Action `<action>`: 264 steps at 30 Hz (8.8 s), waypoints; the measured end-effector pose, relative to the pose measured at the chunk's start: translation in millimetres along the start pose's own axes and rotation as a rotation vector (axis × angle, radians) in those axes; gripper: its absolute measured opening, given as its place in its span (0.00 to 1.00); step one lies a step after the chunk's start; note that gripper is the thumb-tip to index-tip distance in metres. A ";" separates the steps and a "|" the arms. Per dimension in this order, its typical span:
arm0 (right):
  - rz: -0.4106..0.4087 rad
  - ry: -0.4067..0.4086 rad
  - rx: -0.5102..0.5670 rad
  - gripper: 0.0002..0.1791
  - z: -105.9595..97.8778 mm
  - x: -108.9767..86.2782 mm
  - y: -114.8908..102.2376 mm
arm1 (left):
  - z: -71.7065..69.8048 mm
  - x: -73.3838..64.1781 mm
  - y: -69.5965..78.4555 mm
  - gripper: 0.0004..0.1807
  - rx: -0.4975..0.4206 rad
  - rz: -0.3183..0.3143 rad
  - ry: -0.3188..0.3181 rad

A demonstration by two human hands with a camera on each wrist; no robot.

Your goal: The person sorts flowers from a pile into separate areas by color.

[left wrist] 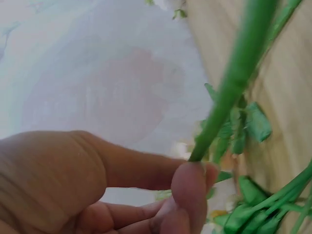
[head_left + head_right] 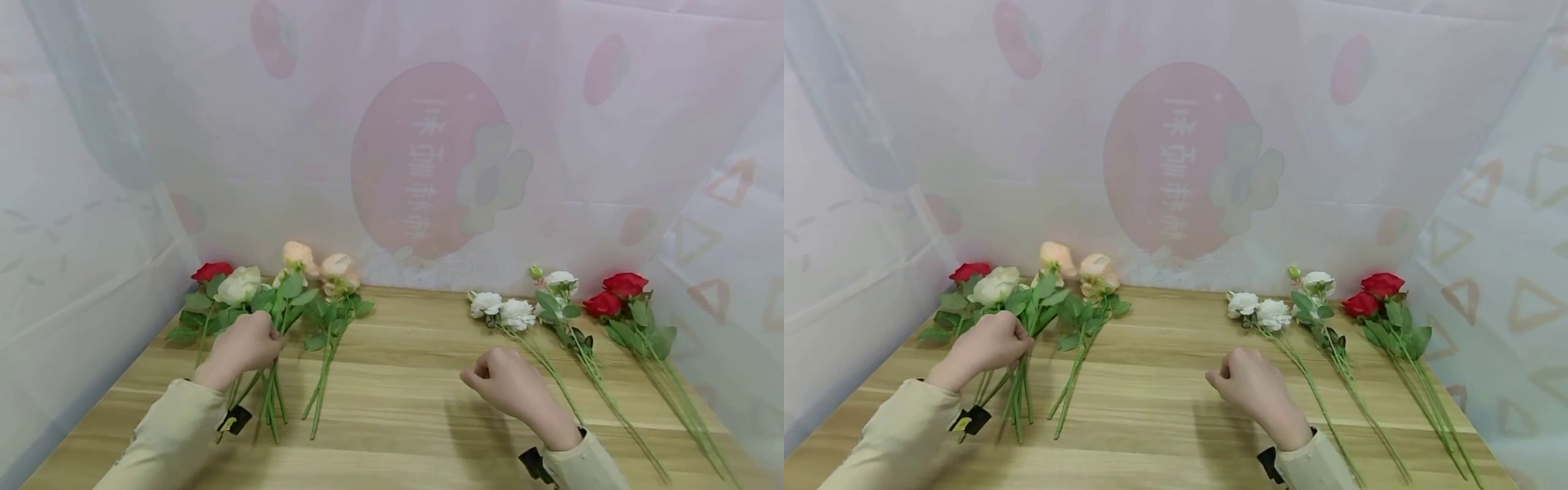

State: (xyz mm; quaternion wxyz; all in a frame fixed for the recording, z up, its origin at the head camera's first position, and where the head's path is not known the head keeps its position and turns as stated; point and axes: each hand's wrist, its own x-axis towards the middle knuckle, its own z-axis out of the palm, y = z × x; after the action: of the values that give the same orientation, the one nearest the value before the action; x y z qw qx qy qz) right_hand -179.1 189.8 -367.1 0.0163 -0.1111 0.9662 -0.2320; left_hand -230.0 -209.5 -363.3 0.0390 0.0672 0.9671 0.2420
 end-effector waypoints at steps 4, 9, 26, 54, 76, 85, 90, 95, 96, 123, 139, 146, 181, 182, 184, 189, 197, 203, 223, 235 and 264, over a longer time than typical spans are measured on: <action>-0.006 0.005 0.002 0.24 -0.3 -0.3 -0.4 | -7.0 -2.0 4.6 0.26 -0.041 0.014 0.099; -0.045 0.007 0.020 0.22 0.6 -0.8 -1.9 | -2.8 -3.3 19.2 0.10 -0.194 0.062 0.168; -0.120 -0.093 0.654 0.15 21.9 -6.9 -36.0 | 75.2 -40.8 91.7 0.13 -0.784 0.347 -0.155; -0.021 0.068 0.636 0.07 46.3 1.0 -22.0 | 73.6 -50.8 100.2 0.08 -0.545 0.441 -0.318; 0.138 0.019 0.053 0.23 33.0 58.5 25.3 | 60.2 -44.1 84.6 0.08 -0.305 0.455 -0.192; 0.117 -0.008 -0.092 0.23 36.4 71.0 27.5 | 59.1 -44.0 84.0 0.08 -0.277 0.453 -0.197; 0.104 -0.024 -0.145 0.23 37.4 74.3 26.0 | 57.1 -44.4 82.0 0.10 -0.251 0.437 -0.216; 0.101 -0.021 -0.177 0.22 38.2 73.8 26.8 | 53.1 -44.6 79.8 0.11 -0.239 0.406 -0.239; 0.102 -0.019 -0.182 0.22 38.2 73.1 27.4 | 52.3 -44.6 79.1 0.11 -0.237 0.402 -0.243; 0.068 0.103 0.185 0.08 -10.8 -0.6 27.4 | 42.5 5.5 15.5 0.26 -0.067 0.124 -0.071; 0.028 0.063 0.195 0.09 -1.8 -1.1 20.3 | 71.5 11.2 11.8 0.29 -0.018 0.082 -0.012; 0.007 0.060 0.183 0.09 0.8 0.0 20.2 | 64.4 11.4 5.7 0.30 -0.072 0.091 -0.040; -0.114 0.028 0.557 0.11 8.2 -8.2 -2.0 | 61.0 -24.2 73.7 0.10 -0.572 0.241 0.025; -0.113 0.007 0.600 0.11 9.7 -8.8 -4.5 | 62.9 -27.1 76.5 0.11 -0.578 0.256 0.019; -0.101 -0.032 0.685 0.12 12.7 -10.0 -10.4 | 66.5 -32.7 81.8 0.12 -0.592 0.285 0.007; -0.079 -0.064 0.822 0.15 21.3 -11.2 -28.3 | 73.6 -44.2 93.1 0.14 -0.633 0.343 -0.033; -0.089 -0.068 0.894 0.16 37.7 -7.8 -52.9 | 87.2 -54.1 99.8 0.11 -0.671 0.418 -0.145; -0.125 -0.026 0.918 0.11 45.5 -5.8 -59.3 | 94.0 -57.2 102.3 0.08 -0.691 0.471 -0.222; -0.005 0.208 0.398 0.08 29.6 13.8 -24.8 | 72.3 -55.0 98.6 0.13 -0.418 0.457 -0.286; 0.032 0.087 0.138 0.31 8.7 47.2 11.5 | 80.2 -51.5 91.7 0.14 -0.304 0.511 -0.234; 0.111 0.030 -0.129 0.18 54.3 78.1 11.6 | 76.0 -51.9 89.5 0.14 -0.274 0.478 -0.268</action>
State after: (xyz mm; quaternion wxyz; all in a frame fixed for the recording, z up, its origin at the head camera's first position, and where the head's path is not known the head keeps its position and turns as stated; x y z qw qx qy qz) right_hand -253.1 158.3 -419.2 0.0077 -0.0545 0.9840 -0.1697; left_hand -160.6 -103.8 -385.6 0.1168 0.3184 0.8685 0.3614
